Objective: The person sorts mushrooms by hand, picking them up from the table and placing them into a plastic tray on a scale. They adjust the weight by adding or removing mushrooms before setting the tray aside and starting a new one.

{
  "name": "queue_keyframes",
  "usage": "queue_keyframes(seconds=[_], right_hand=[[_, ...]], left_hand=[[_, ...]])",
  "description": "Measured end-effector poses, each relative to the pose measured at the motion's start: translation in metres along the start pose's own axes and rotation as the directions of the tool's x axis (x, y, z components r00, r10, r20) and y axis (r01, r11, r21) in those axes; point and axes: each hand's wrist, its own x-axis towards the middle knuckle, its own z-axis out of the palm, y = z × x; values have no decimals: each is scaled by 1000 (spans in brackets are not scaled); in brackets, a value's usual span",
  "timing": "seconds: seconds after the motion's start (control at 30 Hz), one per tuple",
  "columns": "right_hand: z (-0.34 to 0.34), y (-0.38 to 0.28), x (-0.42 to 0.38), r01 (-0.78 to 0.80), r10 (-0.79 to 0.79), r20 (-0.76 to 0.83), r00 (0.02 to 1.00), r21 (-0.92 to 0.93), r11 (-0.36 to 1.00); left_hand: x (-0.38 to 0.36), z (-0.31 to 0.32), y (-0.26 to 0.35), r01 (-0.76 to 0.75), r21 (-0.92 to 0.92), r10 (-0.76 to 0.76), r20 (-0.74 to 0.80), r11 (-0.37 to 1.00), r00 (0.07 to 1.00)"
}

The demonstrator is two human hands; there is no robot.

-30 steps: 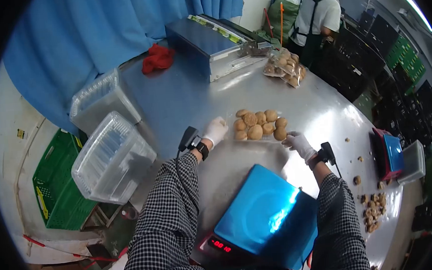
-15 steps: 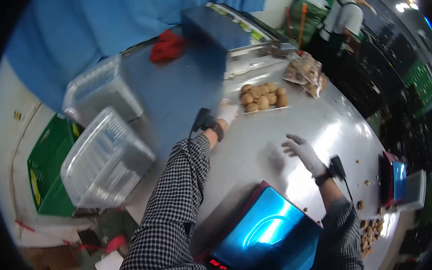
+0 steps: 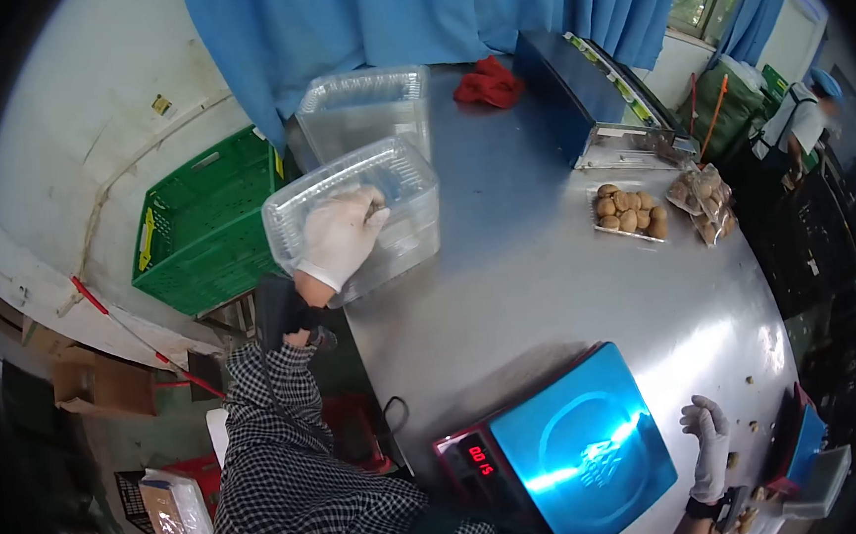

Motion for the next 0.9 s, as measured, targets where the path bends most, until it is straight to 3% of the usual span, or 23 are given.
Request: queue_keyframes(seconds=[0.07, 0.23, 0.3, 0.43, 0.5, 0.63, 0.8, 0.87, 0.9], right_hand=[[-1, 5, -18, -55, 57, -65, 996, 26, 998], [1, -1, -55, -39, 43, -66, 997, 58, 998], [2, -4, -69, -29, 33, -81, 996, 53, 998], [-4, -1, -90, -27, 34, -116, 993, 54, 998], [-6, 3, -98, -36, 43, -126, 991, 64, 997], [-5, 4, -107, -46, 55, -147, 988, 62, 997], [2, -1, -110, -52, 58, -129, 990, 51, 997], [6, -10, -115, -64, 52, -162, 985, -69, 996], [10, -17, -119, -79, 65, -166, 984, -77, 994]], left_hand=[[-11, 0, -22, 245, -216, -182, 277, 945, 944], [-5, -4, -22, 185, -190, -133, 256, 964, 957], [-2, 1, -29, 307, -362, -184, 335, 880, 924], [4, 7, -38, 333, -381, -194, 359, 863, 913], [5, 10, -43, 391, -499, -185, 413, 773, 892], [7, 5, -36, 389, -414, -210, 415, 823, 886], [4, 16, -39, 348, -344, -263, 270, 872, 926], [-4, 24, -44, 72, -171, -72, 5, 983, 997], [-3, 5, -23, -15, -206, -14, -137, 979, 990]])
